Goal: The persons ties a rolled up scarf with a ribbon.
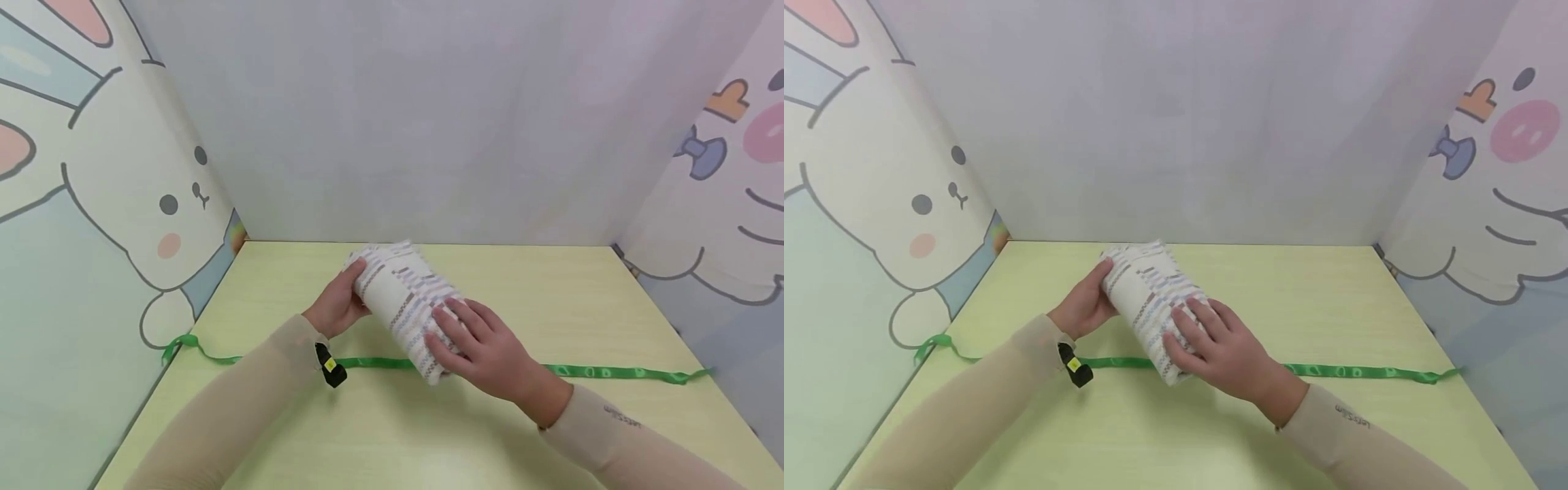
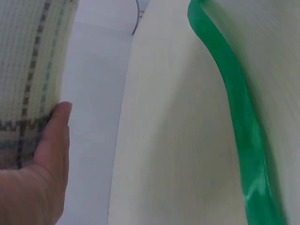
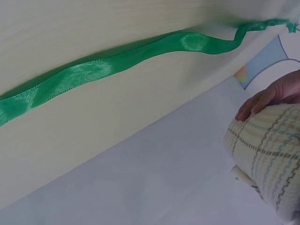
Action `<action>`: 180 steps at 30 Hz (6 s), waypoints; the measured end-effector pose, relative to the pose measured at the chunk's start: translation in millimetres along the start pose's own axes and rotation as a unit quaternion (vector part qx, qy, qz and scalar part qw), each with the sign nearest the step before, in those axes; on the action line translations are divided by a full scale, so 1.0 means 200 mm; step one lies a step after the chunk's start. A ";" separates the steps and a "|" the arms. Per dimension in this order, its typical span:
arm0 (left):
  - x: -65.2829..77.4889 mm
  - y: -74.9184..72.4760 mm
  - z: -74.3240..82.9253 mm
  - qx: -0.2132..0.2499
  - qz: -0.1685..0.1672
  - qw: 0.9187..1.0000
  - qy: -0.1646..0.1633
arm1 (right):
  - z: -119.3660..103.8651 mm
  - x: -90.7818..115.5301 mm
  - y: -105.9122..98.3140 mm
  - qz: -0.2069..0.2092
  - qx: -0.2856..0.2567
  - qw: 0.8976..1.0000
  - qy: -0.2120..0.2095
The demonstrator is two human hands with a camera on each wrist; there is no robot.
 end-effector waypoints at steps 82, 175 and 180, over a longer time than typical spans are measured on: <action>-0.16 0.17 -0.22 -0.286 0.056 0.952 -0.090 | -0.18 0.31 0.35 -0.098 -0.626 0.346 0.692; 0.23 -0.04 -0.28 -0.650 -0.075 0.753 -0.068 | 0.18 0.62 0.40 -0.292 -0.433 0.552 0.651; 0.22 -0.06 -0.27 -0.666 -0.054 0.740 -0.074 | 0.18 0.62 0.41 -0.301 -0.417 0.553 0.655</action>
Point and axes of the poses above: each hand's wrist, its own x-axis away from the middle knuckle, its own y-axis out of the palm, z = x × y, the point moved 6 cm from there along -x, towards the middle knuckle, and after that the axes turned 14 degrees about -x, right-handed, at the moved point
